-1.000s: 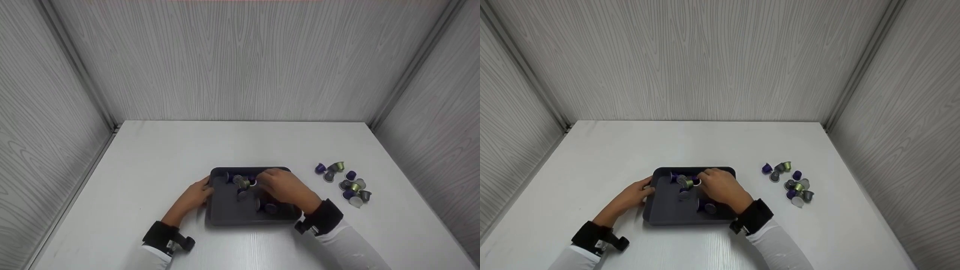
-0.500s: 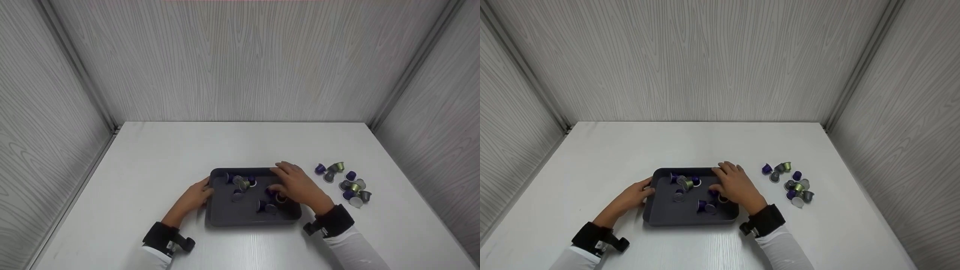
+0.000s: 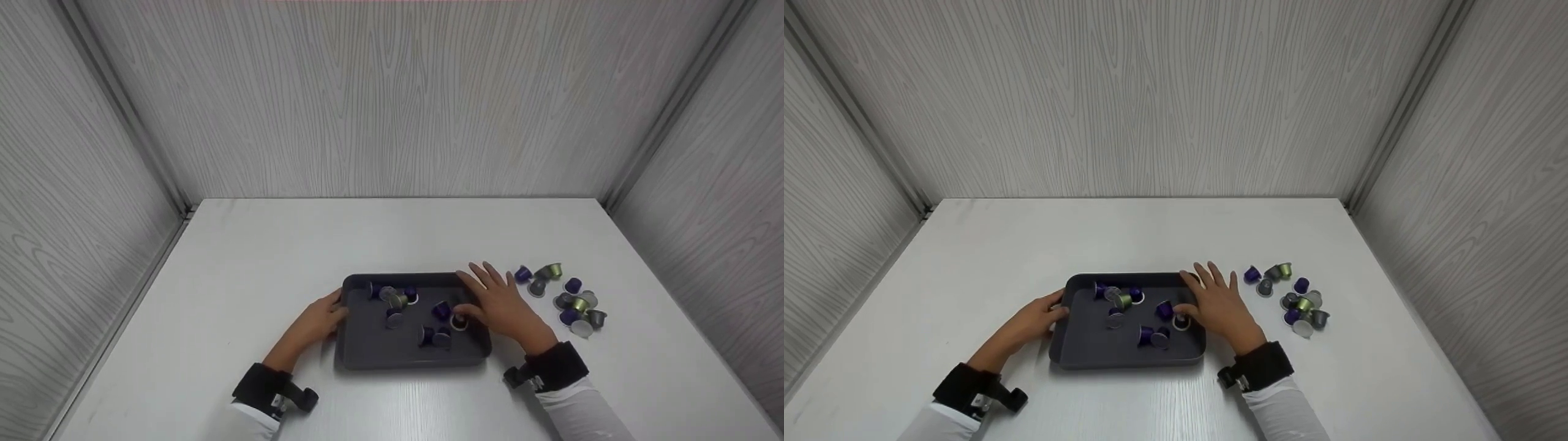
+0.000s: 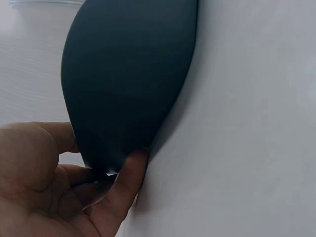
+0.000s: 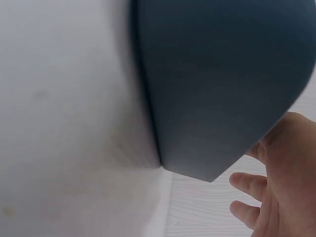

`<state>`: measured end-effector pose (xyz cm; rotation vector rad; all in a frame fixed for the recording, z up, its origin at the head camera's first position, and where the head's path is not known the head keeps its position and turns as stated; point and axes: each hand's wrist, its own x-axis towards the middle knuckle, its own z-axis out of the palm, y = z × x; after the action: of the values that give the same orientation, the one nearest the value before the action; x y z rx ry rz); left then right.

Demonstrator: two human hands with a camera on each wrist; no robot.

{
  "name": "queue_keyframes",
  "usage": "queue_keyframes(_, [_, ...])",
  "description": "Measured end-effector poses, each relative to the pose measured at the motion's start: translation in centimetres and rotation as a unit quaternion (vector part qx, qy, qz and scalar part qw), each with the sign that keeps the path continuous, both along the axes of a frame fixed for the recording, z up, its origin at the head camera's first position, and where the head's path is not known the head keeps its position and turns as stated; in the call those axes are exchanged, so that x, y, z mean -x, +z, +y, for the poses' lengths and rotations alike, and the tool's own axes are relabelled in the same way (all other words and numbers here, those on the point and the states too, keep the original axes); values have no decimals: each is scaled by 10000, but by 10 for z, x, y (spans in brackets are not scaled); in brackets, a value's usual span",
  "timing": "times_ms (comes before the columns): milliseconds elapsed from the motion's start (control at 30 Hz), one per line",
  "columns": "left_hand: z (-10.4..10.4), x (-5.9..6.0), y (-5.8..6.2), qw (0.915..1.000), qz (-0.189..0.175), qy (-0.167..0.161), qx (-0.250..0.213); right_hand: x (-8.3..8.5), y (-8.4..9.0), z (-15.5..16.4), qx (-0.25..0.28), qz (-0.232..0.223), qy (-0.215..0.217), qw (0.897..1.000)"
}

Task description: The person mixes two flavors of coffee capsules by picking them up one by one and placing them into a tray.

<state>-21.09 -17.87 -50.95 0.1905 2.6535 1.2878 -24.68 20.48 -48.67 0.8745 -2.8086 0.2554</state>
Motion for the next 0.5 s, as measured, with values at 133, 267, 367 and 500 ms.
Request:
queue_keyframes(133, [1, 0, 1, 9999, -113, 43, -97, 2, 0, 4, -55, -119, -180, 9998])
queue_keyframes(267, [1, 0, 1, 10000, -83, 42, -29, 3, 2, 10, -27, -190, -390, 9991])
queue_keyframes(367, [0, 0, 1, 10000, 13, 5, 87, 5, 1, 15, -77, -244, -583, 9980])
queue_keyframes(500, [0, 1, -1, 9997, 180, -97, 137, 5, 1, 21, -89, -368, -754, 9964])
